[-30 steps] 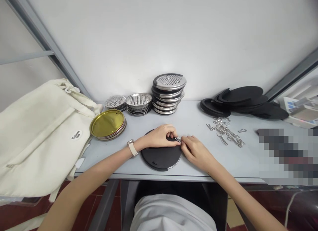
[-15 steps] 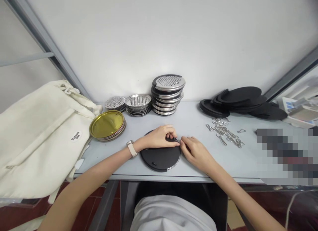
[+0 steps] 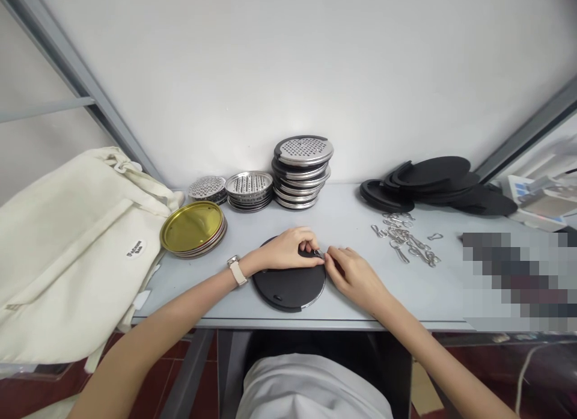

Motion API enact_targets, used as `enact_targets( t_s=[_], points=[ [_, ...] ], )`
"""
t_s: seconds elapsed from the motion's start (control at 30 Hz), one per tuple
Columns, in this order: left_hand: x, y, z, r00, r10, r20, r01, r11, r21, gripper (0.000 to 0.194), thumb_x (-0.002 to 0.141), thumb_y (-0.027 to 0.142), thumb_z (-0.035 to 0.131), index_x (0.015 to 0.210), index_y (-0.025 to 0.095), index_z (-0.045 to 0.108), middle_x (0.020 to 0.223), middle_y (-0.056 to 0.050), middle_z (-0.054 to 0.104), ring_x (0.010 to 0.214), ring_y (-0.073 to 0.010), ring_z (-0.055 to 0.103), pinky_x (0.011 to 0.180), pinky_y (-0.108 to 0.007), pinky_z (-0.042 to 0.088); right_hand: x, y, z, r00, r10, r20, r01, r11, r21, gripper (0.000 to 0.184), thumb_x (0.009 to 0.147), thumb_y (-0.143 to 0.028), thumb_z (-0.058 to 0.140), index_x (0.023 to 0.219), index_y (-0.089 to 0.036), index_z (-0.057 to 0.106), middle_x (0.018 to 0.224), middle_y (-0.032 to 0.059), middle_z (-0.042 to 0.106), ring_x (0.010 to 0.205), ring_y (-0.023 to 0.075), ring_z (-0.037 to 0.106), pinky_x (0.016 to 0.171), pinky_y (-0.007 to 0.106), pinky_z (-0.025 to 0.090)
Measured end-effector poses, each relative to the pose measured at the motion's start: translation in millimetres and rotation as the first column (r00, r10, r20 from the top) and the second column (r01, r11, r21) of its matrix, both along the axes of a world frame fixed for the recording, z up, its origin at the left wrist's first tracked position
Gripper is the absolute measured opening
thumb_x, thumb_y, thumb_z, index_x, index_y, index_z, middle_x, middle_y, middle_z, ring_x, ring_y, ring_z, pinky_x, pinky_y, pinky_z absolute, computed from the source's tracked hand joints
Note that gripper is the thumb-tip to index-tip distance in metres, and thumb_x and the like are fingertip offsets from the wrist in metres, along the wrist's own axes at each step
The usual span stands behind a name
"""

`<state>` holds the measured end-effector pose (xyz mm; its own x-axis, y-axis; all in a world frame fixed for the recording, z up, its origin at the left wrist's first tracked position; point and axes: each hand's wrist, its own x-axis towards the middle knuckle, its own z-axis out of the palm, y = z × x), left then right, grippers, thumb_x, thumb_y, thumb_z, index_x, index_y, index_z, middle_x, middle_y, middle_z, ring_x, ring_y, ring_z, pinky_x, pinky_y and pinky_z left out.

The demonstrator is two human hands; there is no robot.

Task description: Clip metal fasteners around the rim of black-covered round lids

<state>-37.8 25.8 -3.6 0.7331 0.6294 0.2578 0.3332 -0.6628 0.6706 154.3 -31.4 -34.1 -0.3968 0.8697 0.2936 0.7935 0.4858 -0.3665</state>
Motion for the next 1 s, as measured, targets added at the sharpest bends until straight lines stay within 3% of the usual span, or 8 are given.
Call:
enact_targets(
  t_s=[1.0],
  points=[
    [0.1, -1.9, 2.5, 0.999, 0.008, -0.048, -0.007, 1.0, 0.008, 0.02, 0.078, 0.03, 0.066, 0.077, 0.016, 0.052, 0.075, 0.001, 0.051, 0.071, -0.0115, 0.048, 0.066, -0.024, 0.04, 1.1, 0.3, 1.7, 0.995, 0.079, 0.058, -0.079, 0.997, 0.004, 0.022, 0.095, -0.018, 0.032, 0.074, -0.022, 0.037, 0.065, 0.0006, 0.049, 0.063, 0.0183, 0.047, 0.064, 0.029, 0.035]
  ],
)
